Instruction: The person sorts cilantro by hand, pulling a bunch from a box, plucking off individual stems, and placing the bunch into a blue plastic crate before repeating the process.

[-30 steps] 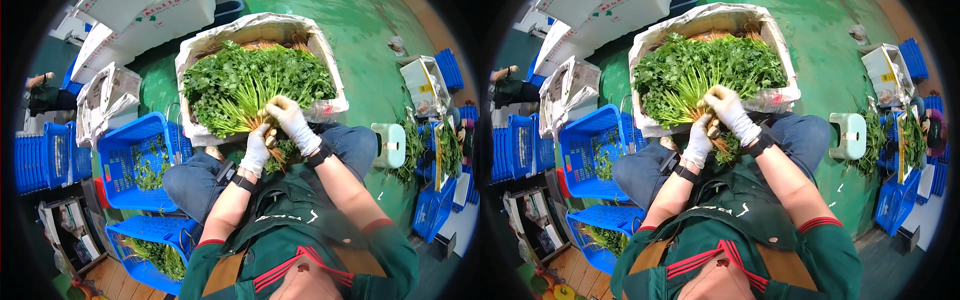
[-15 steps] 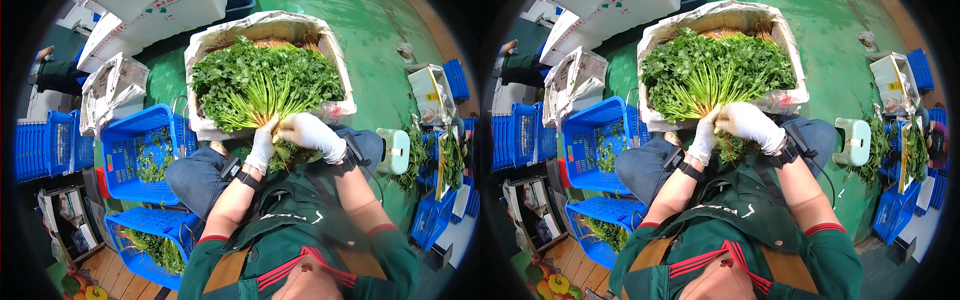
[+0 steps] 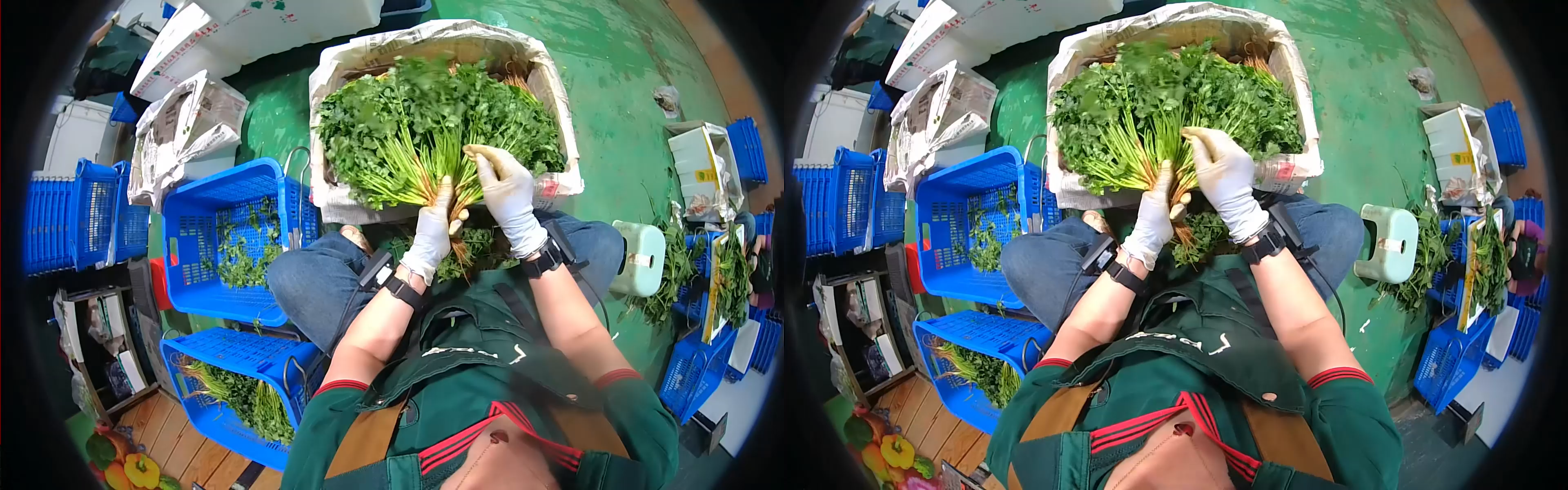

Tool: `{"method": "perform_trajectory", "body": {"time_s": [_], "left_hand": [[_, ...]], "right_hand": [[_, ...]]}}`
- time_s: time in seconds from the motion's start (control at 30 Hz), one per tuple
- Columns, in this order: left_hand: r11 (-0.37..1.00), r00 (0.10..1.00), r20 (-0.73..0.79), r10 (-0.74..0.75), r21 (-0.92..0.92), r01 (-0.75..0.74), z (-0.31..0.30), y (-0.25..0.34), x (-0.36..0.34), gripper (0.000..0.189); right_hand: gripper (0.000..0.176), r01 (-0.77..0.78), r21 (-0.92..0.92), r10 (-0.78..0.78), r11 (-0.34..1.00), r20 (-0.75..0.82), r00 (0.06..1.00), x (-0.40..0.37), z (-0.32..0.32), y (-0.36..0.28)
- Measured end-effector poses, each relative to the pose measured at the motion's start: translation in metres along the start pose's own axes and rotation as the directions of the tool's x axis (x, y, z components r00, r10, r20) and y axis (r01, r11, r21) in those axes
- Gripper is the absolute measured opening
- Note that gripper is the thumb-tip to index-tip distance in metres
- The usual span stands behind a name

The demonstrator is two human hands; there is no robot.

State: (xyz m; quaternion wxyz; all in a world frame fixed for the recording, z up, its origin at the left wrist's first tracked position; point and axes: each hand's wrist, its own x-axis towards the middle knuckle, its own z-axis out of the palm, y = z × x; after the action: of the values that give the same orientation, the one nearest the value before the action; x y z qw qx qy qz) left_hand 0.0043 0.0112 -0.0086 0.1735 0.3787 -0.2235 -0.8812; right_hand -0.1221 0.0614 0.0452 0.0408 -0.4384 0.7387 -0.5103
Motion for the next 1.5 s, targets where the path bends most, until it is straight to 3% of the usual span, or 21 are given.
{"method": "perform_trajectory", "body": {"time_s": [0.1,0.17,0.23,0.3,0.37,0.47,0.5,0.6,0.7,0.77,0.97,1.03,1.07,1.1,1.17,1.23,1.27,1.3,1.37,1.43,1.5], "left_hand": [[0.993,0.994,-0.079,0.074,0.096,-0.066,0.004,-0.009,0.004,0.028],[0.992,0.995,-0.066,0.072,0.106,-0.064,0.003,-0.009,0.001,0.027],[0.991,0.996,-0.044,0.08,0.108,-0.074,0.004,-0.007,-0.001,0.019],[0.994,0.99,-0.108,0.089,0.076,-0.081,0.006,-0.007,-0.001,0.022],[0.992,0.995,-0.082,0.06,0.118,-0.05,0.006,-0.006,0.001,0.02],[0.993,0.995,-0.079,0.054,0.108,-0.045,0.008,-0.006,0.0,0.02],[0.993,0.996,-0.072,0.057,0.111,-0.049,0.007,-0.007,0.0,0.02],[0.991,0.995,-0.085,0.054,0.127,-0.043,0.008,-0.004,-0.002,0.021],[0.993,0.997,-0.065,0.05,0.113,-0.042,0.011,0.0,-0.004,0.021],[0.995,0.998,-0.051,0.045,0.095,-0.04,0.01,-0.001,-0.002,0.021],[1.0,1.0,-0.009,0.005,0.019,-0.004,0.015,0.007,-0.008,0.022],[0.998,1.0,0.006,-0.009,-0.069,0.009,0.006,0.008,-0.004,0.024],[0.985,0.992,-0.121,0.046,-0.162,-0.066,0.013,0.003,0.005,0.028],[0.989,0.989,-0.039,0.145,-0.01,-0.146,0.01,0.013,0.003,0.029],[0.978,0.977,-0.128,0.168,-0.106,-0.182,0.023,0.01,-0.005,0.028],[0.994,0.988,-0.106,0.113,0.02,-0.111,0.014,0.01,-0.005,0.027],[0.986,0.994,-0.089,0.059,0.16,-0.044,0.01,0.01,-0.004,0.027],[0.986,0.995,-0.082,0.064,0.156,-0.05,0.009,0.007,0.0,0.027],[0.994,0.994,-0.074,0.074,0.083,-0.068,0.007,-0.005,0.003,0.025],[0.991,0.996,-0.056,0.07,0.114,-0.063,0.01,-0.003,0.004,0.022],[0.986,0.987,-0.087,0.132,0.118,-0.122,0.015,-0.001,-0.003,0.022]], "right_hand": [[0.019,0.311,-0.054,-0.302,0.949,0.127,0.945,0.008,0.003,-0.023],[0.022,0.249,-0.082,-0.239,0.965,0.114,0.964,0.004,0.008,-0.009],[0.023,0.002,-0.09,0.003,0.996,0.053,0.999,0.001,0.009,0.009],[0.022,-0.128,0.164,0.144,0.978,-0.093,0.985,-0.003,0.013,0.012],[0.027,-0.236,-0.041,0.235,0.971,-0.038,0.971,-0.006,0.004,0.008],[0.051,-0.266,-0.475,0.423,0.839,0.261,0.868,0.001,0.008,0.007],[0.047,-0.305,-0.45,0.46,0.839,0.289,0.839,0.001,0.011,0.009],[0.041,-0.252,-0.384,0.383,0.888,0.317,0.868,0.0,0.011,0.022],[0.03,-0.331,-0.326,0.429,0.886,0.303,0.851,-0.012,0.0,0.002],[0.023,-0.058,-0.27,0.108,0.961,0.174,0.979,-0.027,-0.003,0.007],[0.017,-0.205,-0.082,0.215,0.975,0.132,0.968,-0.016,0.003,0.015],[0.013,0.181,-0.201,-0.145,0.963,0.18,0.973,-0.019,0.004,-0.003],[0.01,0.359,-0.13,-0.293,0.924,0.362,0.885,-0.025,-0.001,-0.019],[0.012,0.49,-0.152,-0.333,0.859,0.562,0.758,-0.033,-0.003,-0.025],[0.018,0.404,-0.078,-0.246,0.912,0.684,0.687,-0.036,-0.017,-0.03],[0.028,0.259,-0.263,0.212,0.929,0.955,0.209,-0.005,-0.047,-0.06],[0.036,0.303,-0.234,0.227,0.924,0.972,0.06,-0.001,-0.05,-0.05],[0.039,0.184,-0.243,0.21,0.952,0.96,0.185,0.011,-0.051,-0.062],[0.04,-0.088,-0.2,0.193,0.976,0.6,0.776,0.016,-0.027,-0.051],[0.037,-0.054,-0.375,0.142,0.926,0.21,0.967,0.033,0.003,-0.045],[0.033,-0.016,-0.481,0.1,0.877,0.148,0.984,0.043,0.027,-0.017]]}}
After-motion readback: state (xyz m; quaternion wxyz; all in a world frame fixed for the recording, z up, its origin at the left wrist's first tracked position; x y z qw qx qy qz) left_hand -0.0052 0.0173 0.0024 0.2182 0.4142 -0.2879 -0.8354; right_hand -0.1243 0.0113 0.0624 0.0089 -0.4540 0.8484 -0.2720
